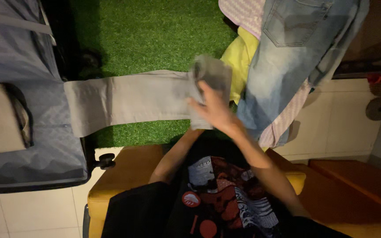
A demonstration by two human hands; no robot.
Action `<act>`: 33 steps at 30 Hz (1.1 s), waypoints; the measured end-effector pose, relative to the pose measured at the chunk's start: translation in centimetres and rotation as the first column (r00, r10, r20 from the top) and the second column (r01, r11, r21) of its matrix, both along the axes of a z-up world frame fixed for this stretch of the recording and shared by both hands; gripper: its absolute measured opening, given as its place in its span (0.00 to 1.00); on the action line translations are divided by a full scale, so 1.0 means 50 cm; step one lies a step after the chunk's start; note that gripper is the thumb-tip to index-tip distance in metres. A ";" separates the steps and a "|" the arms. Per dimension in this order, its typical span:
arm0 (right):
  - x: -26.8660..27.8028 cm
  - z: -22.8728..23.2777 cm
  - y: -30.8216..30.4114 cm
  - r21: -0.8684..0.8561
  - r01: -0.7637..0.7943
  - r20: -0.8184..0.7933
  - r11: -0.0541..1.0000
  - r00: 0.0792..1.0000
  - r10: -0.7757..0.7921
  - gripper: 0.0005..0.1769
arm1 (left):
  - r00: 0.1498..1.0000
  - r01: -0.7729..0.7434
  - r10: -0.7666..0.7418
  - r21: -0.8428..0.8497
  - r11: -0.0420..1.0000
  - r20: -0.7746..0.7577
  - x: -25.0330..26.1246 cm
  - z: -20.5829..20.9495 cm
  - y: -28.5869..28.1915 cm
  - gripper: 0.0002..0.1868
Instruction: The person picks up a pair of trousers from a pile, spreads them out on a green mat, smooths them by hand, and folds them into a rectangle before placing them into an open suitcase.
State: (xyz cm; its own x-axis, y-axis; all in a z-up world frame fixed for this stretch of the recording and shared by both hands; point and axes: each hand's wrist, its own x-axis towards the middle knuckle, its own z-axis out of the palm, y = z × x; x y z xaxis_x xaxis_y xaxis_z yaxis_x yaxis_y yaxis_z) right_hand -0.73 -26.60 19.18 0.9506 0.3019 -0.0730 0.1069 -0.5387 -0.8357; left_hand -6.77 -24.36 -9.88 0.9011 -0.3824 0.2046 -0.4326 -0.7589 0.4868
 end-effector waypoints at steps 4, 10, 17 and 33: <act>0.032 -0.110 0.127 -0.070 -0.059 -0.367 0.996 0.930 0.029 0.16 | 0.999 0.042 -0.042 0.019 0.999 0.010 -0.049 -0.055 0.003 0.35; 0.054 -0.272 0.170 -0.035 -0.076 -0.207 0.997 0.976 0.067 0.15 | 0.999 0.033 -0.034 0.051 0.998 0.007 -0.052 -0.076 0.014 0.32; 0.029 -0.381 0.176 0.083 -0.240 -0.269 0.967 0.929 0.254 0.26 | 1.000 0.025 -0.024 0.058 0.998 -0.008 -0.061 -0.083 0.009 0.29; -0.026 -0.259 -0.116 -0.223 0.072 0.214 0.972 0.977 -0.023 0.23 | 0.974 0.181 -0.175 0.028 0.983 -0.145 -0.051 -0.007 0.044 0.22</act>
